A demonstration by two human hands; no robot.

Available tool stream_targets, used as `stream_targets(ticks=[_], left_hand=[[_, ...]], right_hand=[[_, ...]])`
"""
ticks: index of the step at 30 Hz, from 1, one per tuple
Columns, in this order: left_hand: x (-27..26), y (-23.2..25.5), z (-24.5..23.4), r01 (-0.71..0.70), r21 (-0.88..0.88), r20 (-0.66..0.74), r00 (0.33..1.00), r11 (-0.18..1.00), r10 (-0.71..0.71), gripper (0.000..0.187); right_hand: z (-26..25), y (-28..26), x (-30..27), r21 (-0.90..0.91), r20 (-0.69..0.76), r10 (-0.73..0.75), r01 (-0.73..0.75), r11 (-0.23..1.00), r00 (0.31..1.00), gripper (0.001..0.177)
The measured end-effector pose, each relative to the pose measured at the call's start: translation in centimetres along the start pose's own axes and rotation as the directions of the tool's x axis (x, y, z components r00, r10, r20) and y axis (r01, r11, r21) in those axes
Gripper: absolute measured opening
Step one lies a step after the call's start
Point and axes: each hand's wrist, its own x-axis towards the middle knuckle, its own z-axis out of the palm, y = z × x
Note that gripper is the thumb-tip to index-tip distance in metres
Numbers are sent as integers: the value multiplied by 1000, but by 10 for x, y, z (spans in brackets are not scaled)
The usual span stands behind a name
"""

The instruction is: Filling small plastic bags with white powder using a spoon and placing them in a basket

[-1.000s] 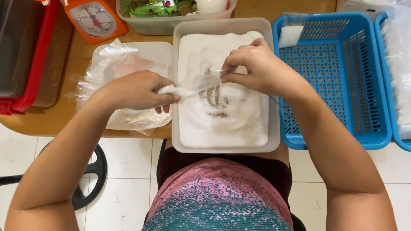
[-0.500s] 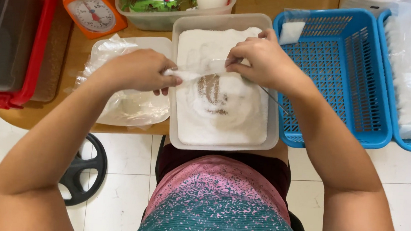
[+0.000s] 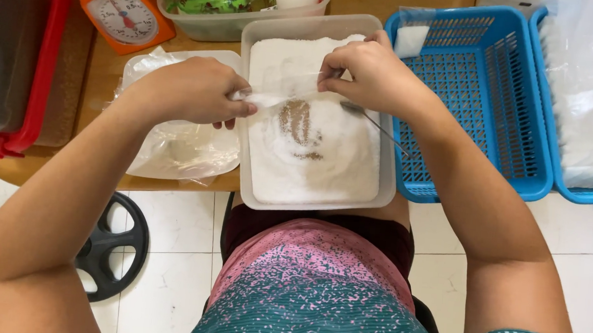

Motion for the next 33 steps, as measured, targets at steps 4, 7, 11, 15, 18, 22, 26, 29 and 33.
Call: stream_targets(ticks=[4, 7, 11, 15, 18, 22, 26, 29, 33], left_hand=[[4, -3, 3, -37, 35, -8, 999, 999, 37, 46], [4, -3, 3, -49, 60, -35, 998, 997, 51, 46], [-1, 3, -1, -15, 64, -50, 999, 998, 18, 45], [3, 2, 2, -30, 142, -44, 998, 989, 37, 44], [7, -1, 4, -27, 178, -74, 996, 984, 41, 46], [11, -3, 5, -39, 262, -92, 994, 964, 65, 47], [11, -1, 2, -16, 308, -85, 995, 951, 44, 47], [2, 5, -5, 0, 316, -77, 997, 949, 26, 47], [1, 2, -6, 6, 313, -61, 998, 950, 14, 44]], right_hand=[[-2, -4, 0, -18, 7, 25, -25, 1000, 1000, 12], [-3, -6, 0, -48, 15, 32, -32, 998, 999, 12], [-2, -8, -2, -65, 9, 48, -47, 997, 999, 9], [0, -11, -5, -153, -11, 36, -37, 988, 999, 14], [6, -6, -7, -178, -42, 9, -16, 984, 999, 13], [11, -4, -7, -164, -46, 14, -22, 986, 999, 17], [16, -4, -4, -126, -36, 38, -42, 991, 999, 14], [20, -2, -1, -135, -48, 16, -22, 991, 999, 10], [19, -11, 2, -112, -33, 22, -26, 993, 999, 15]])
